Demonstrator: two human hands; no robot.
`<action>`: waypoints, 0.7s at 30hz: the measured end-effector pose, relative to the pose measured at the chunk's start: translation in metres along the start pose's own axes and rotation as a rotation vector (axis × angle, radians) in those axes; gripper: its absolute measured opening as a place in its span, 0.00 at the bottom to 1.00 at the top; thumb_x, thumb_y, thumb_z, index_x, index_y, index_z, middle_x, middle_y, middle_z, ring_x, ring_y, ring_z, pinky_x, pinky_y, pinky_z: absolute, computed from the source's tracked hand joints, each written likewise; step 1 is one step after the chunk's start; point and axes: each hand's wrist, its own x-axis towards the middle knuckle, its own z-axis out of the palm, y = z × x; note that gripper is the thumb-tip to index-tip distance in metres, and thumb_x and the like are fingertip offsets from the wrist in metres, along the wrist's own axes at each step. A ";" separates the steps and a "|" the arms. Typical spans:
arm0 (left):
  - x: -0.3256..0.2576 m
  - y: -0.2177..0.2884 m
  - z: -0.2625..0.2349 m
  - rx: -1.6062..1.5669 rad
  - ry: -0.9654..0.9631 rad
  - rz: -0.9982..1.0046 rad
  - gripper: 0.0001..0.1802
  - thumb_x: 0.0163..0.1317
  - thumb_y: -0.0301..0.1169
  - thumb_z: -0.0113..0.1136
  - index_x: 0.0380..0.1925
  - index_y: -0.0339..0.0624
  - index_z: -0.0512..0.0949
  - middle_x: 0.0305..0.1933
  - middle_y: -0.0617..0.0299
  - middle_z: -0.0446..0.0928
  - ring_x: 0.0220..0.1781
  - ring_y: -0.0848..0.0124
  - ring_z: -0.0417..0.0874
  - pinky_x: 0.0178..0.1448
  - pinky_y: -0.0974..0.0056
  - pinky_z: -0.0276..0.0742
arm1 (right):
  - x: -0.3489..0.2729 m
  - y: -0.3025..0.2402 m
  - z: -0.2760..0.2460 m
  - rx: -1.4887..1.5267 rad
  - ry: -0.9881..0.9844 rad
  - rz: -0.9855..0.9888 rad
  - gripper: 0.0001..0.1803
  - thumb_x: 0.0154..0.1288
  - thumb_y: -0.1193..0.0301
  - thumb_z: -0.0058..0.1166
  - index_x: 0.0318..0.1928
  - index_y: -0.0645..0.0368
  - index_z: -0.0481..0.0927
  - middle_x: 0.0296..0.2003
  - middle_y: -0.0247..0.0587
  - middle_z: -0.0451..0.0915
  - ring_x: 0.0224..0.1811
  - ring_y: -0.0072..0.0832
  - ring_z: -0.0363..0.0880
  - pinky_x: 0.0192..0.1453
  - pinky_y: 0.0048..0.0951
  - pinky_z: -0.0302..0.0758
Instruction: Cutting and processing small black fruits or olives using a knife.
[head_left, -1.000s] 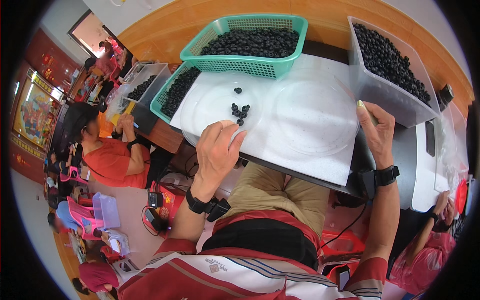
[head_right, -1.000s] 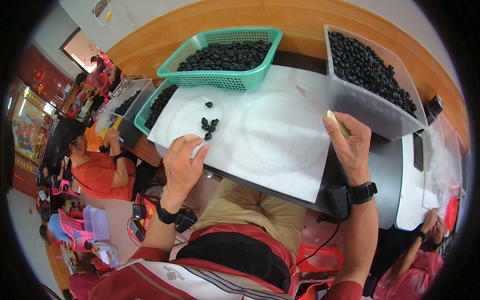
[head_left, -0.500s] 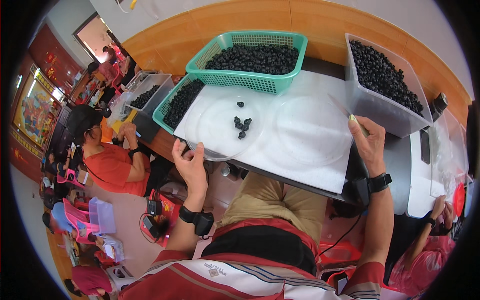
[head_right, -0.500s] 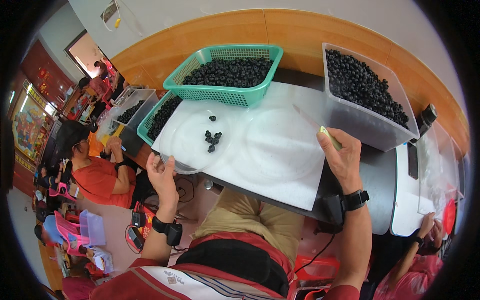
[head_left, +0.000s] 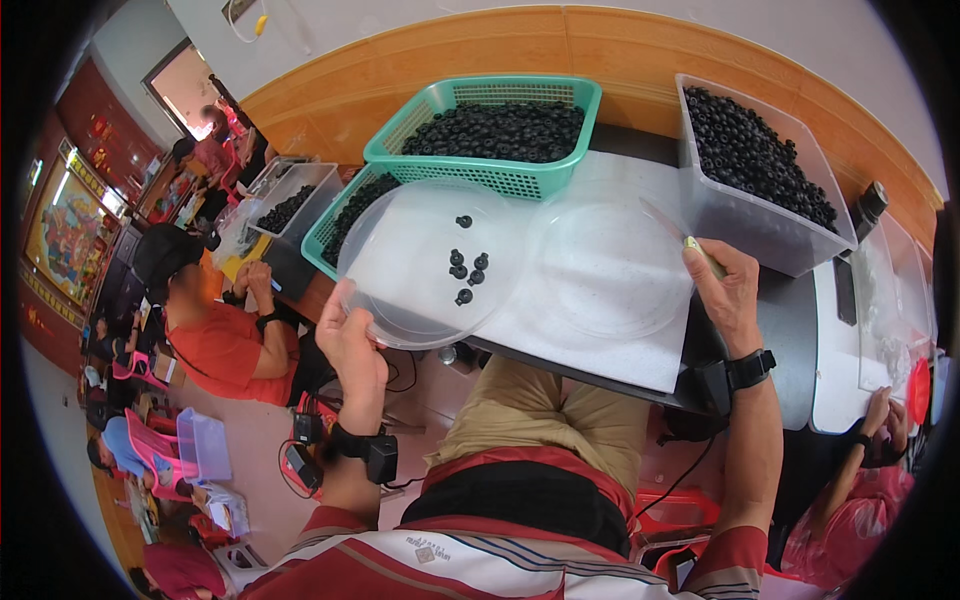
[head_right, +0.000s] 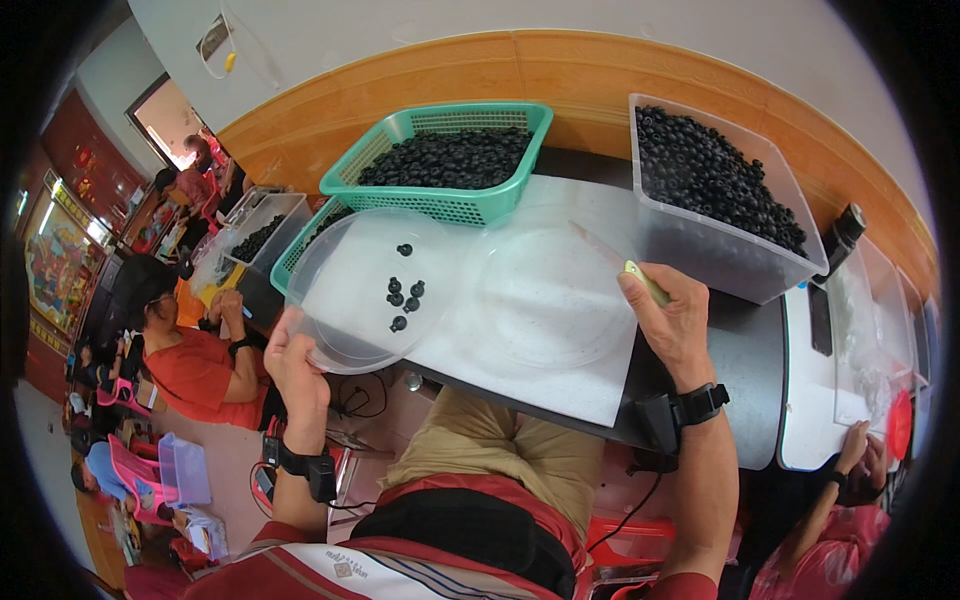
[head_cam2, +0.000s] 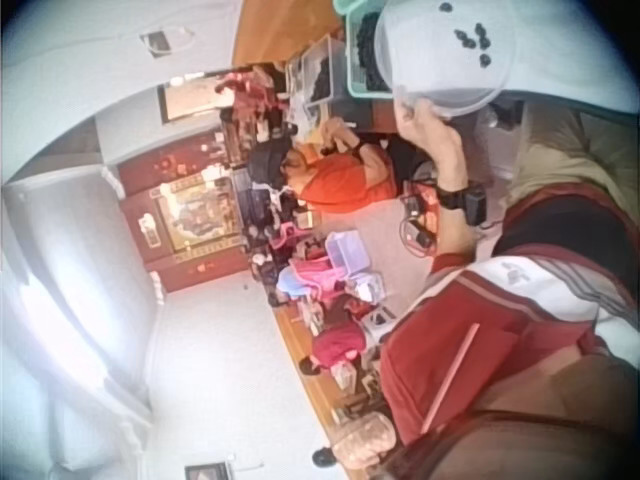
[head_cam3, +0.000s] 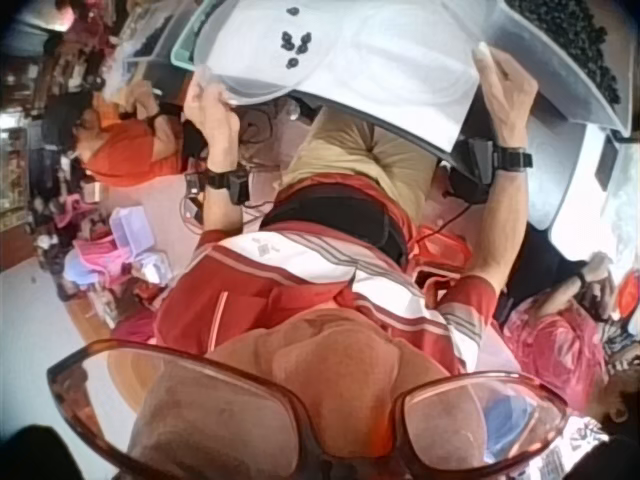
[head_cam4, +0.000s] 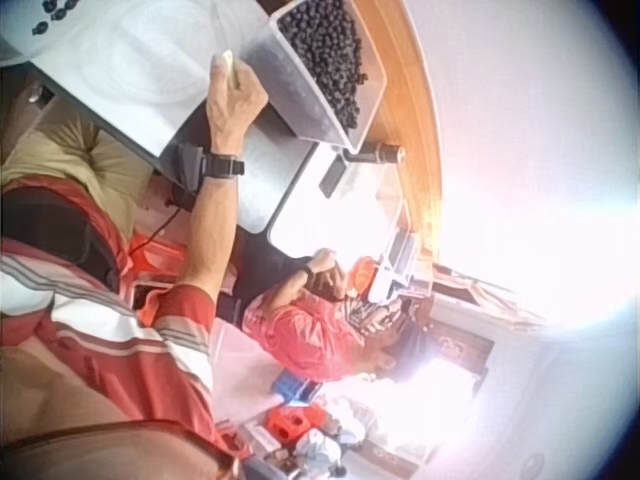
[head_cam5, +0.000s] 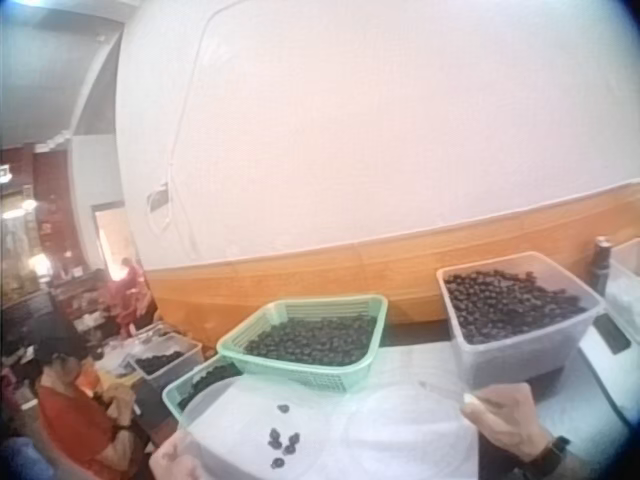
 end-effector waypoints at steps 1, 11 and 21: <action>0.002 0.007 0.004 0.000 -0.002 0.000 0.30 0.52 0.14 0.49 0.60 0.23 0.72 0.43 0.57 0.82 0.24 0.81 0.76 0.22 0.77 0.66 | 0.000 0.000 0.000 -0.004 -0.003 0.001 0.20 0.66 0.58 0.66 0.39 0.68 0.86 0.23 0.36 0.80 0.26 0.19 0.74 0.32 0.24 0.71; 0.080 0.044 0.052 0.061 -0.014 0.223 0.28 0.56 0.17 0.52 0.61 0.24 0.72 0.42 0.55 0.81 0.21 0.80 0.72 0.18 0.73 0.65 | 0.000 0.000 -0.002 0.008 -0.010 0.017 0.19 0.66 0.59 0.66 0.39 0.67 0.86 0.23 0.37 0.80 0.26 0.20 0.74 0.32 0.24 0.71; 0.172 0.029 0.161 0.618 0.066 0.785 0.27 0.54 0.23 0.60 0.57 0.34 0.77 0.53 0.50 0.81 0.48 0.58 0.84 0.51 0.58 0.81 | 0.001 -0.002 -0.001 -0.028 -0.013 0.020 0.20 0.65 0.58 0.66 0.39 0.67 0.86 0.25 0.42 0.83 0.26 0.25 0.78 0.33 0.26 0.74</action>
